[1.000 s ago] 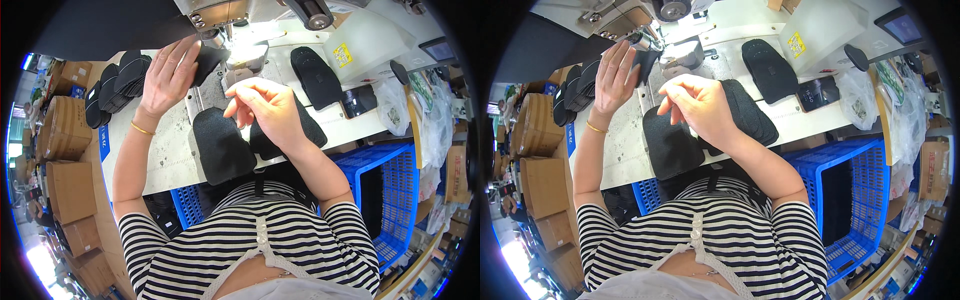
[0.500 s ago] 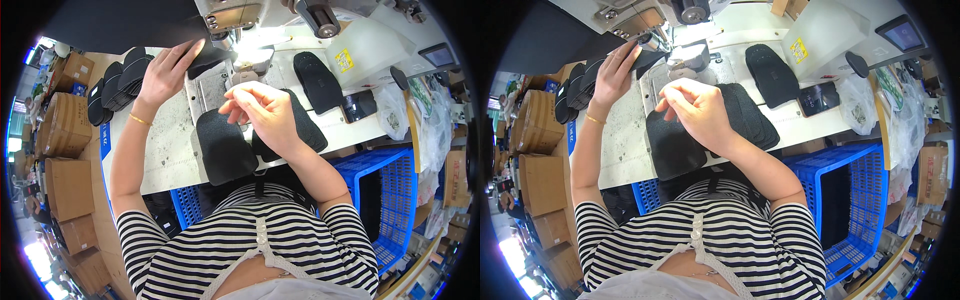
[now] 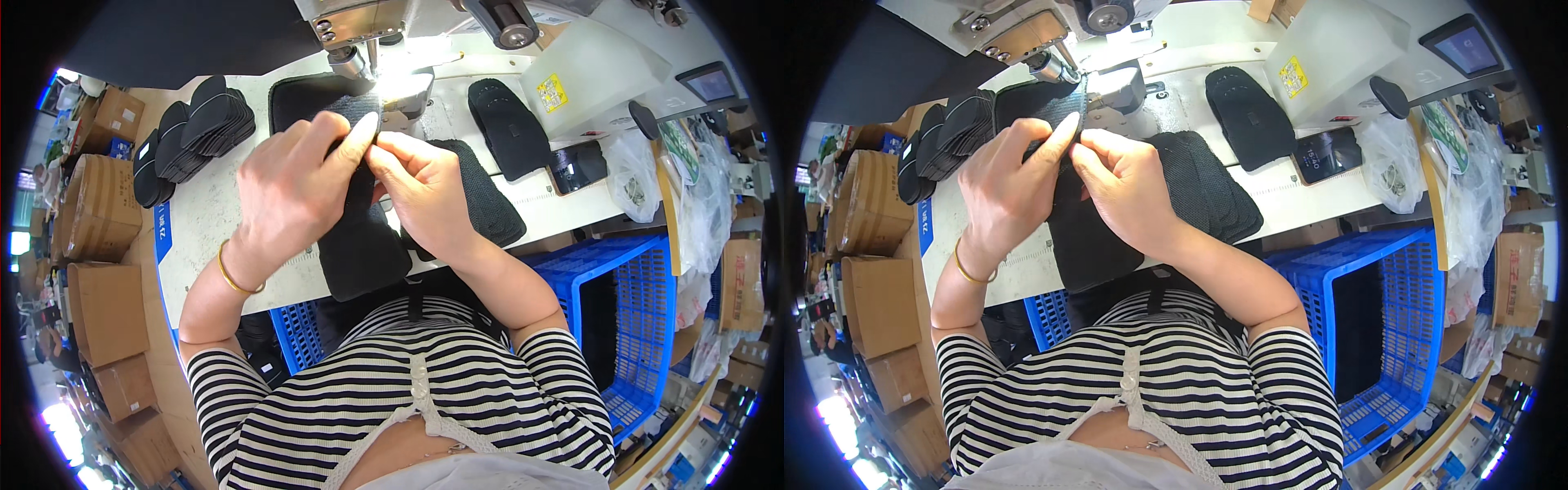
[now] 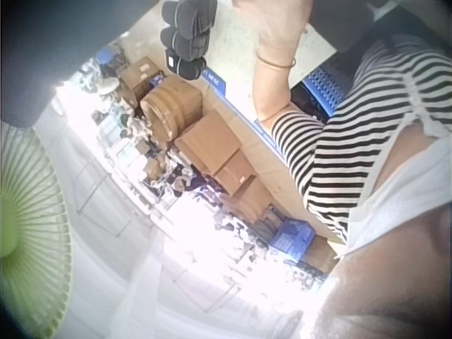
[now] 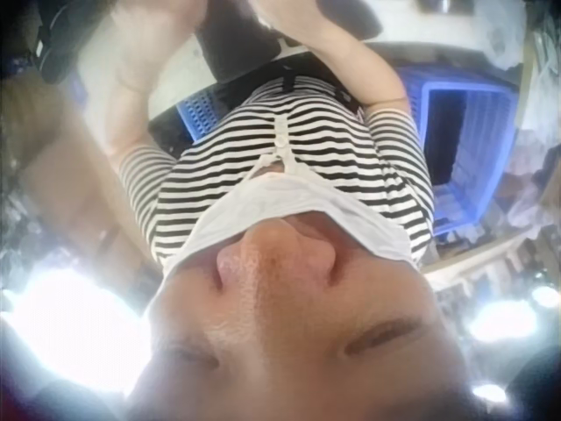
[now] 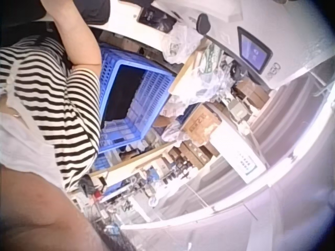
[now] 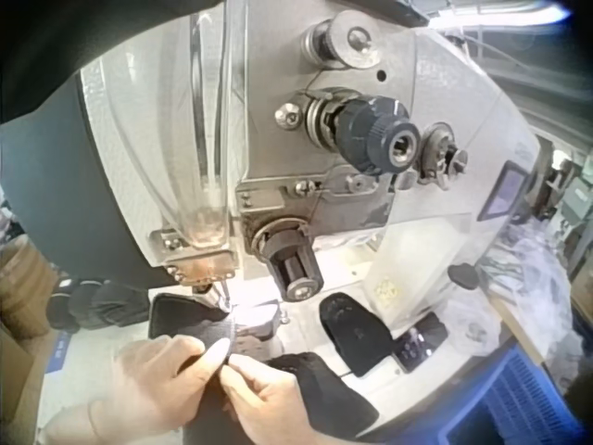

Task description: The person threads a sewing machine, then repeatedly aligns and stitches fabric shoe pieces together along the edges using the sewing machine.

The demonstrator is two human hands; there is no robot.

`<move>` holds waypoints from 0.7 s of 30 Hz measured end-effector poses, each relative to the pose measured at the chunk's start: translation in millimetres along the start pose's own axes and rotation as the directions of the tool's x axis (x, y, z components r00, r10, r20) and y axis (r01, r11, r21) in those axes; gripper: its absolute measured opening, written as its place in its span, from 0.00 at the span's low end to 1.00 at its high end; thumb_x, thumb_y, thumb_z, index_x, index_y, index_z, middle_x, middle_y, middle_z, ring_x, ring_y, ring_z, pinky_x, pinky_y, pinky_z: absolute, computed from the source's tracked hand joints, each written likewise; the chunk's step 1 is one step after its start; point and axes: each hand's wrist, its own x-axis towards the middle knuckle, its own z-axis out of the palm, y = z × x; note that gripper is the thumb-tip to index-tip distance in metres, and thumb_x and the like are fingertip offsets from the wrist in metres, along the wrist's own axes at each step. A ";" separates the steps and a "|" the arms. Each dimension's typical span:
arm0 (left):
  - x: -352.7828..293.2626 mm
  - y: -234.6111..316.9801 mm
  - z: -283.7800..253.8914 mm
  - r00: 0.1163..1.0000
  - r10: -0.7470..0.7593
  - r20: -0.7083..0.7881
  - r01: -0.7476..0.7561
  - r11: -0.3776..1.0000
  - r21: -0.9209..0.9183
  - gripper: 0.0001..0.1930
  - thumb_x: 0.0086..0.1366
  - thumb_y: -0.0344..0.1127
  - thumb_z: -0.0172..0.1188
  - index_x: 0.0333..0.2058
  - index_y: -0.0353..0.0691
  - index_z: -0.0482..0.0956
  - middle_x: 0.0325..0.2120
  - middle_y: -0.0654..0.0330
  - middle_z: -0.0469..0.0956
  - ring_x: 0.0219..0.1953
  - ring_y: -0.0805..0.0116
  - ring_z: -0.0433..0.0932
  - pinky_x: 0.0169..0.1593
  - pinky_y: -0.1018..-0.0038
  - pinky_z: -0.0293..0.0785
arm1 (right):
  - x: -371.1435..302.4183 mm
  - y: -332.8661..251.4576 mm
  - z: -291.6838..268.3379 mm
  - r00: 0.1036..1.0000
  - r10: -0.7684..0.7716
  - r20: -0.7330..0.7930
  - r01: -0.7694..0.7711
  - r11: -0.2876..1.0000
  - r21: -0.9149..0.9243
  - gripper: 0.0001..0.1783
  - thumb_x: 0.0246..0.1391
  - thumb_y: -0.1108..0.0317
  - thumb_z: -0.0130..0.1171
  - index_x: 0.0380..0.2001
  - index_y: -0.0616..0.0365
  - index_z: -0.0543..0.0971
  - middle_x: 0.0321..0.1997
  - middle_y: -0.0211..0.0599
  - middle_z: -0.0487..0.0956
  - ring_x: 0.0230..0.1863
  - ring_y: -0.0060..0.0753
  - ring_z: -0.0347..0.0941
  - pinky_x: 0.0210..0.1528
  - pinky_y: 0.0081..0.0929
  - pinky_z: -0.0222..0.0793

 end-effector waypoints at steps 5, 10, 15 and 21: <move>-5.4 14.7 0.5 0.976 0.178 -0.127 -0.155 0.973 0.170 0.17 0.43 0.28 0.64 0.36 0.35 0.83 0.34 0.63 0.78 0.22 0.74 0.70 0.21 0.79 0.64 | -5.1 -5.1 -4.7 0.999 -0.011 -0.052 0.011 1.000 -0.005 0.09 0.63 0.71 0.54 0.37 0.65 0.81 0.22 0.23 0.74 0.22 0.10 0.66 0.24 0.15 0.64; 3.4 14.6 6.1 0.983 0.145 -0.117 -0.129 0.983 0.131 0.16 0.42 0.28 0.63 0.34 0.34 0.83 0.35 0.61 0.79 0.25 0.74 0.70 0.23 0.79 0.64 | -2.5 -6.2 -9.5 0.996 -0.070 -0.058 0.066 0.995 -0.069 0.10 0.64 0.71 0.53 0.39 0.65 0.81 0.23 0.23 0.76 0.23 0.10 0.67 0.25 0.14 0.65; 14.0 13.4 9.8 0.993 0.053 -0.107 -0.035 0.987 0.158 0.18 0.42 0.25 0.60 0.37 0.36 0.84 0.34 0.64 0.80 0.29 0.72 0.76 0.29 0.77 0.73 | 4.0 -9.1 -9.9 0.996 -0.055 -0.065 0.055 0.998 0.006 0.11 0.63 0.71 0.54 0.39 0.67 0.81 0.24 0.26 0.77 0.24 0.10 0.68 0.26 0.15 0.71; 21.1 3.5 17.8 0.990 0.067 -0.128 -0.041 0.980 0.193 0.17 0.43 0.24 0.60 0.35 0.36 0.84 0.34 0.63 0.80 0.29 0.71 0.77 0.30 0.77 0.74 | 11.0 -7.0 -11.8 0.998 -0.016 -0.058 0.017 1.000 0.017 0.11 0.63 0.71 0.54 0.37 0.69 0.81 0.24 0.27 0.77 0.24 0.11 0.69 0.24 0.16 0.73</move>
